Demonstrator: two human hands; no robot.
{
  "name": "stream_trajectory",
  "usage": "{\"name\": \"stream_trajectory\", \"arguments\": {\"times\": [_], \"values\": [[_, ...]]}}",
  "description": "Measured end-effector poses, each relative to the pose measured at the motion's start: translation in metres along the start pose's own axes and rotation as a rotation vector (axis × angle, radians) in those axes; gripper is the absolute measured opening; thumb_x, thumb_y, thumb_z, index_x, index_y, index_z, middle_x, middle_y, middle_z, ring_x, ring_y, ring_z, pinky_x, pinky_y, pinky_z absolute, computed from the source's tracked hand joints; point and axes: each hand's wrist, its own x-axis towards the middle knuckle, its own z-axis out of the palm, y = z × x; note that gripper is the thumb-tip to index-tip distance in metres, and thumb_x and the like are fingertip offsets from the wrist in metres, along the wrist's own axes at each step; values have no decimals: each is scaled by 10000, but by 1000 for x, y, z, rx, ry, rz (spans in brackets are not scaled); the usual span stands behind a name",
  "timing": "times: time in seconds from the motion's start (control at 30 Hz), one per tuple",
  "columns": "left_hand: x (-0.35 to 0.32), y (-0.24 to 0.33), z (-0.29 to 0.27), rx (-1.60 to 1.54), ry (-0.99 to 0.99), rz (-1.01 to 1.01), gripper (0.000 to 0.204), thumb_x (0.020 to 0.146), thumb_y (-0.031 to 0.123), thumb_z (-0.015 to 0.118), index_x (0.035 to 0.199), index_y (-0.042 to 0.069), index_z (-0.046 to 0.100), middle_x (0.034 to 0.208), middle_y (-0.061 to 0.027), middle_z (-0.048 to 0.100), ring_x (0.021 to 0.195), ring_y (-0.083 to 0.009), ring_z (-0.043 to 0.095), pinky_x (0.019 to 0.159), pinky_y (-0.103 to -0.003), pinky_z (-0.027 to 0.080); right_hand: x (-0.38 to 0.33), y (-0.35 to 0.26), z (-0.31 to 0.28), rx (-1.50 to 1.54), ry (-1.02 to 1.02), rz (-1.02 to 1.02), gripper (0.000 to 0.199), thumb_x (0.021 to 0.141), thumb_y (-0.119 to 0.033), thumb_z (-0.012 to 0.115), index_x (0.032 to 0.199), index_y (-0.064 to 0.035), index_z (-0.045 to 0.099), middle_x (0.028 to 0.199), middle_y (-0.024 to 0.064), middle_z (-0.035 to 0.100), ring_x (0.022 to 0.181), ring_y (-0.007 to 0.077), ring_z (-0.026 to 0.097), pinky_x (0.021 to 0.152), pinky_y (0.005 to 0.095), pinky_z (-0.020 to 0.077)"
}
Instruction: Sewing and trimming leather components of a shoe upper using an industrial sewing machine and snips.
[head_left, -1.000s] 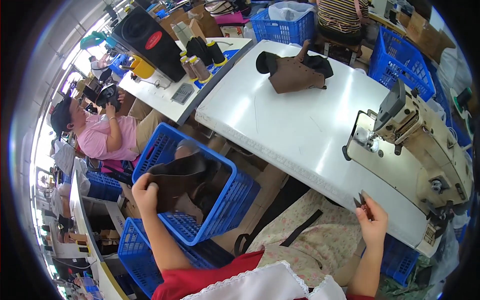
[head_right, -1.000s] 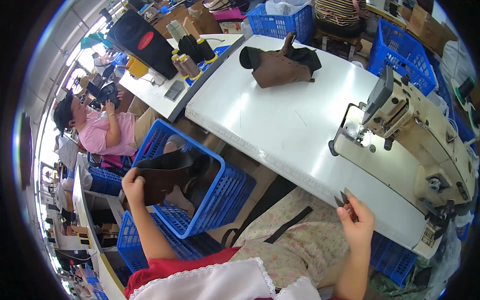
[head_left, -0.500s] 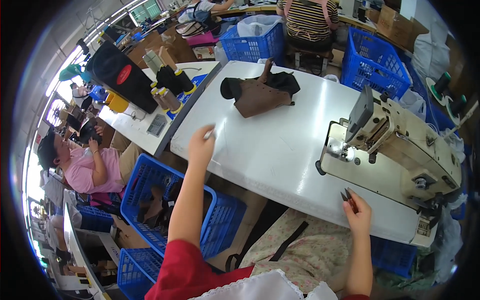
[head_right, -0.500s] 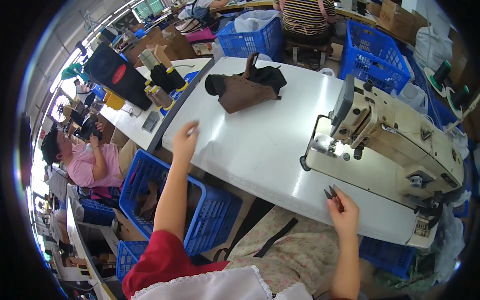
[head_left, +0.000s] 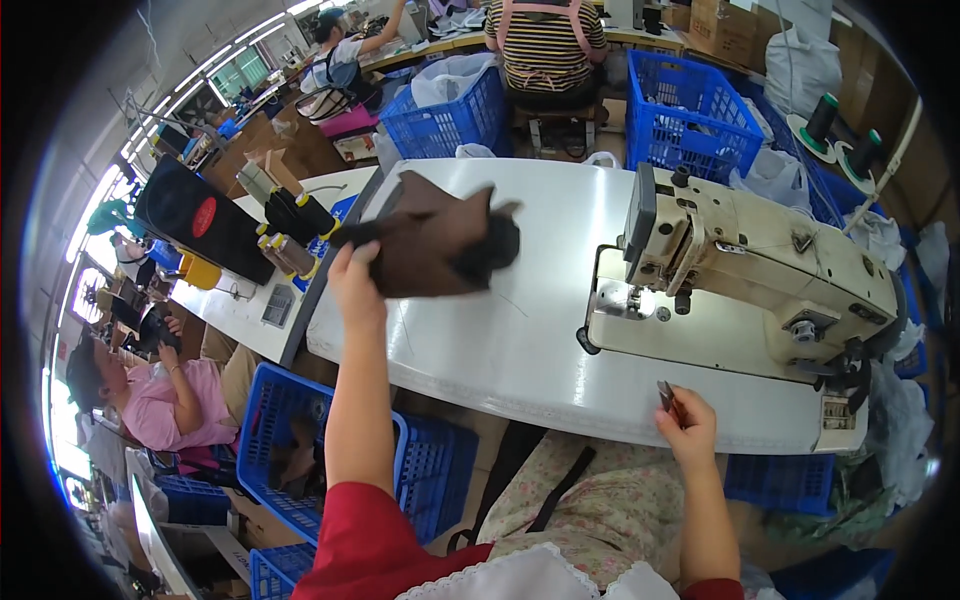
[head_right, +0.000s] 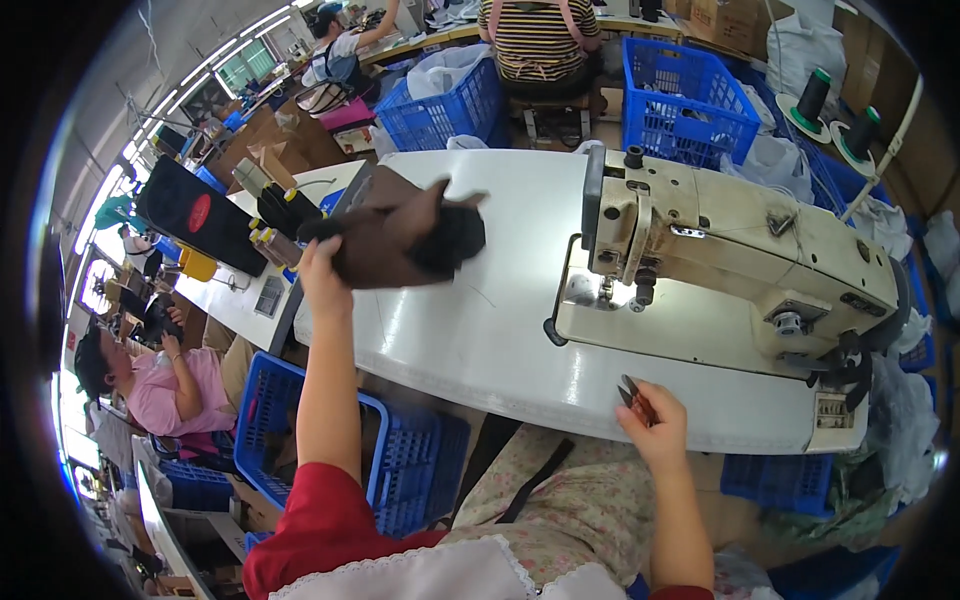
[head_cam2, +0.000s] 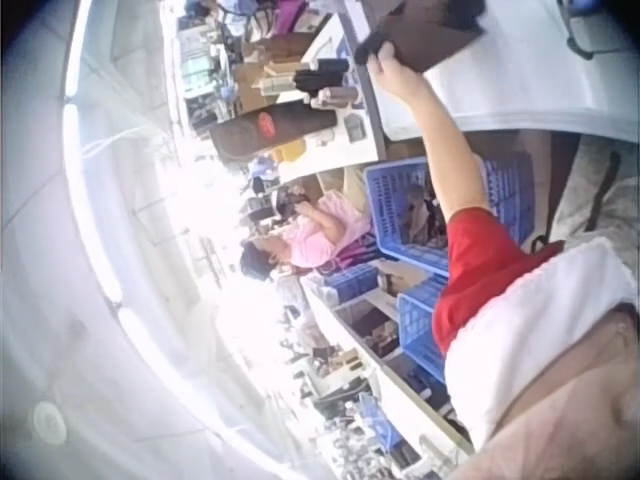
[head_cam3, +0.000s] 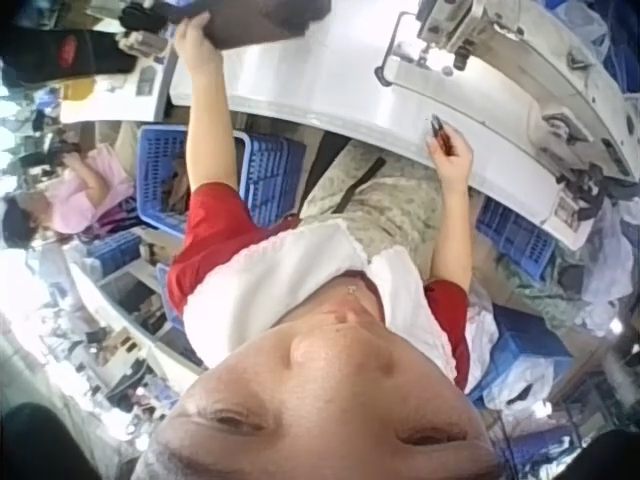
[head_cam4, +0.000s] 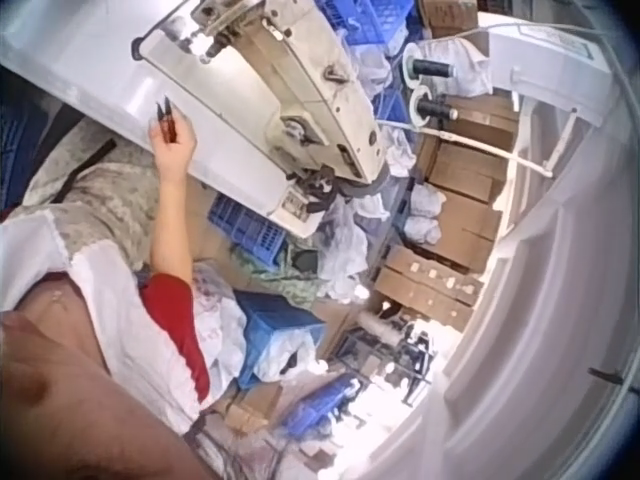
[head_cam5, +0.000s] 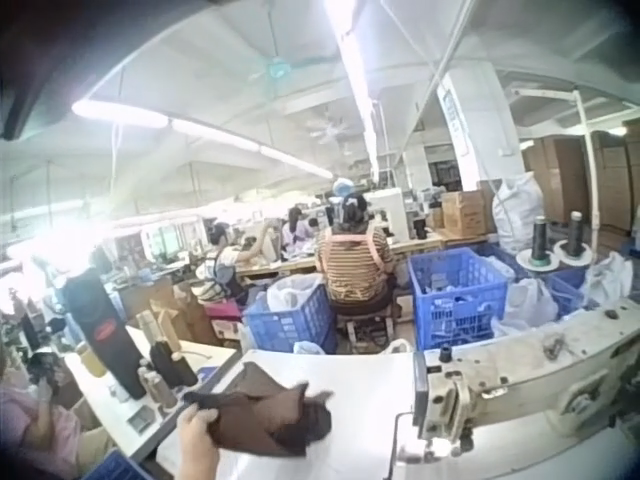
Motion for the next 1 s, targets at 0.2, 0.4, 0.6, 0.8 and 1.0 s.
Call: {"name": "stream_trajectory", "arguments": {"times": [0.2,0.4,0.6,0.8,1.0], "values": [[-77,60,-19,-185,-161,-15,434,685,190,664,1038,-63,645,1047,-164,678,971,-289,657,916,-391,508,-9,-59,31,327,-29,8,341,870,-207,634,1121,14,561,1008,87,618,870,126,599,527,191,424],[-123,47,-29,-253,-389,-17,406,688,196,694,997,-64,659,1022,-170,689,935,-300,670,877,-401,526,-4,-108,68,596,-228,57,641,825,-543,699,1134,-24,483,1207,165,592,866,119,604,462,172,379],[-148,57,14,-310,-510,-62,439,729,372,788,791,-45,669,893,-131,699,812,-245,673,761,-354,533,-18,-125,52,678,-238,13,356,862,-200,731,1070,-35,494,1197,155,608,923,101,596,748,236,496],[-160,69,26,-86,-657,40,641,695,644,733,613,20,615,735,-87,653,702,-225,618,679,-339,479,-38,-123,46,649,-230,124,157,868,-50,682,976,8,585,1058,137,634,963,131,604,861,281,489],[-161,64,20,-100,-859,8,500,795,482,710,687,-3,652,831,-138,679,817,-277,626,788,-403,468,-48,-117,42,657,-124,9,155,862,-44,678,955,-12,558,1033,127,627,1019,182,593,899,321,473]]}}
